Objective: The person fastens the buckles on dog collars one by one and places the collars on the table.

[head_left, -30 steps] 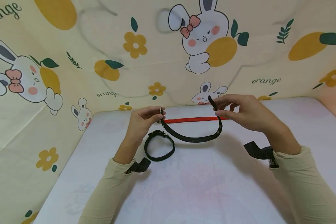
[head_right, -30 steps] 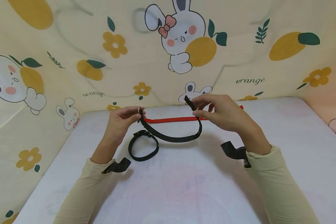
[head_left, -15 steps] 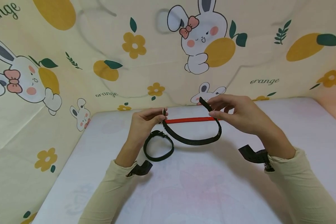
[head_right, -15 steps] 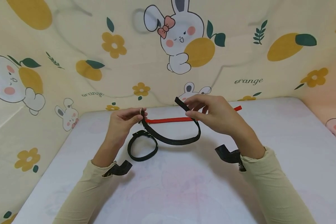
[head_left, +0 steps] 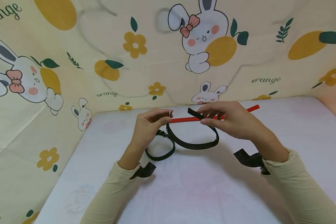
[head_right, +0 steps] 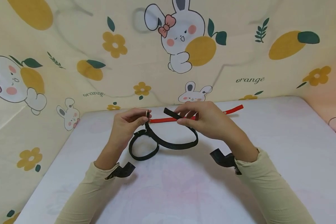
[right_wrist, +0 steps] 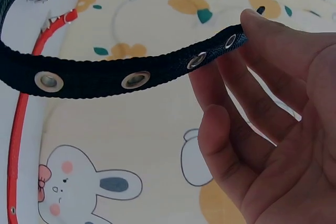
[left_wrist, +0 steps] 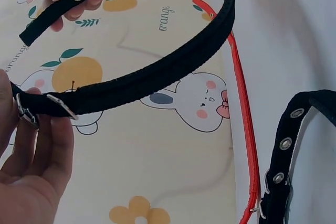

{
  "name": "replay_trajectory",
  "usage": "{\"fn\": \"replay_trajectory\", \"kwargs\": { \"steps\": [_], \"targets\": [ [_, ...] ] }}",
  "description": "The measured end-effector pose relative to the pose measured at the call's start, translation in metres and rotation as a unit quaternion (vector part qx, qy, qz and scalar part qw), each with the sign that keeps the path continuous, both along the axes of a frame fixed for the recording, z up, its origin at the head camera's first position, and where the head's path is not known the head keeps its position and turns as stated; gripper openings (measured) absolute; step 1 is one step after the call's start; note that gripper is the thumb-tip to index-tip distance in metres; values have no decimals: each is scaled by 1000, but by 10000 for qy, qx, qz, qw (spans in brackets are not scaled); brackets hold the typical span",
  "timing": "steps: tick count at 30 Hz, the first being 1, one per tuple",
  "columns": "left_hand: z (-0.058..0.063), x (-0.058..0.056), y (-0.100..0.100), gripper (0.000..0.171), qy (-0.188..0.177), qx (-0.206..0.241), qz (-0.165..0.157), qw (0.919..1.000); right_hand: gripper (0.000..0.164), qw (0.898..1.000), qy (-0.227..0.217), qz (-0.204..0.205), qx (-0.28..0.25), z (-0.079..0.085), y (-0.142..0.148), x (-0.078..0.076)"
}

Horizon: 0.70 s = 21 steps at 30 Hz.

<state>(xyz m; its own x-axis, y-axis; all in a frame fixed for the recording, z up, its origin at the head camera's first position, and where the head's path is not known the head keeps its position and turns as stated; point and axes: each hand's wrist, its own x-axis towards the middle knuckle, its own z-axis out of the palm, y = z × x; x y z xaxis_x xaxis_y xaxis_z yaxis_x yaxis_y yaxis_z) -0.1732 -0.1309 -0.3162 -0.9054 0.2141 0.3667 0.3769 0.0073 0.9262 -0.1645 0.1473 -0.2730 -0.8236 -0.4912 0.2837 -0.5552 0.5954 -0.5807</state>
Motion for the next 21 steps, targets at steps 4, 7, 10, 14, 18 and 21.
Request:
{"fn": "replay_trajectory", "kwargs": {
  "steps": [4,7,10,14,18,21],
  "targets": [
    [1,2,1,31,182,-218,-39,9996,29,9998,81,162,124,-3,-4,1],
    [2,4,3,30,337,-311,-74,9989,28,9995,104,244,176,-5,-8,1],
    [2,5,5,29,478,-356,-129,9981,27,9992,129,336,189,-6,-11,1],
    [2,6,7,28,671,-511,-196,9962,28,9991,91,386,174,-7,-13,3],
    [1,6,9,27,833,-681,-239,9939,29,9989,48,414,208,-8,-16,3],
    [1,6,9,27,927,-812,-274,9920,30,9986,60,459,246,-9,-17,2]
  ]
}}
